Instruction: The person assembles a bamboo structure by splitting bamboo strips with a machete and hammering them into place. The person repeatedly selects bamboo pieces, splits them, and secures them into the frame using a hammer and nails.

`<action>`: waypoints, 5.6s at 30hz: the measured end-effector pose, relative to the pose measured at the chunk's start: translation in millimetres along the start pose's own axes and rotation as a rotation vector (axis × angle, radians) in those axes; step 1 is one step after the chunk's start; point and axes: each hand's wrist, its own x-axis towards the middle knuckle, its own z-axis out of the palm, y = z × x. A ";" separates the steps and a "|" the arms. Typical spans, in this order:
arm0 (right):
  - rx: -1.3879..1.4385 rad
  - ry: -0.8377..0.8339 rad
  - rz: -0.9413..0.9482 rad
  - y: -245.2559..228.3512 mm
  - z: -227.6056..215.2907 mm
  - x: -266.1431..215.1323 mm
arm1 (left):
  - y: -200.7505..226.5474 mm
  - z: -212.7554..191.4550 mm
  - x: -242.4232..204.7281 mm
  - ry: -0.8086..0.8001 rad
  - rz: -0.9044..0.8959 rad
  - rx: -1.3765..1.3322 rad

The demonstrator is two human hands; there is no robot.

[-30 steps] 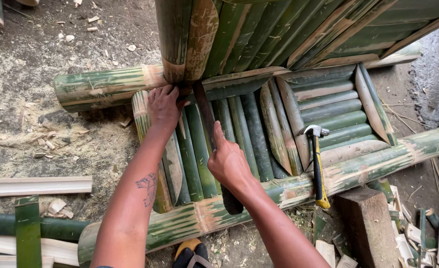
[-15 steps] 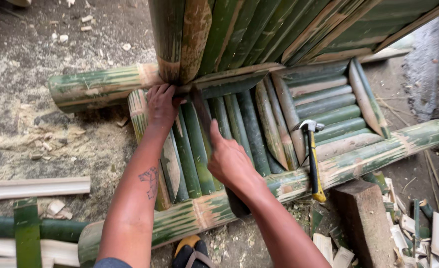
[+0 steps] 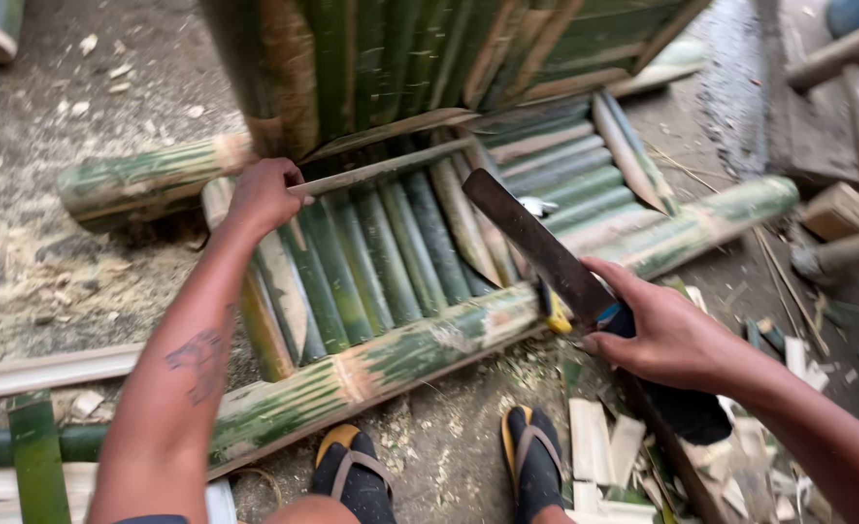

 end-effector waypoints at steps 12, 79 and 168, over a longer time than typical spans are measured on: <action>0.975 0.481 0.040 220.4 134.9 -99.5 | 367.2 -43.7 -108.7 0.032 0.628 0.047; 0.762 0.783 0.323 272.0 145.0 -161.5 | 525.7 193.9 -264.4 -0.274 1.216 -0.455; 0.560 0.671 0.338 274.0 227.0 -118.6 | 447.8 210.6 -253.6 -0.253 1.454 -0.343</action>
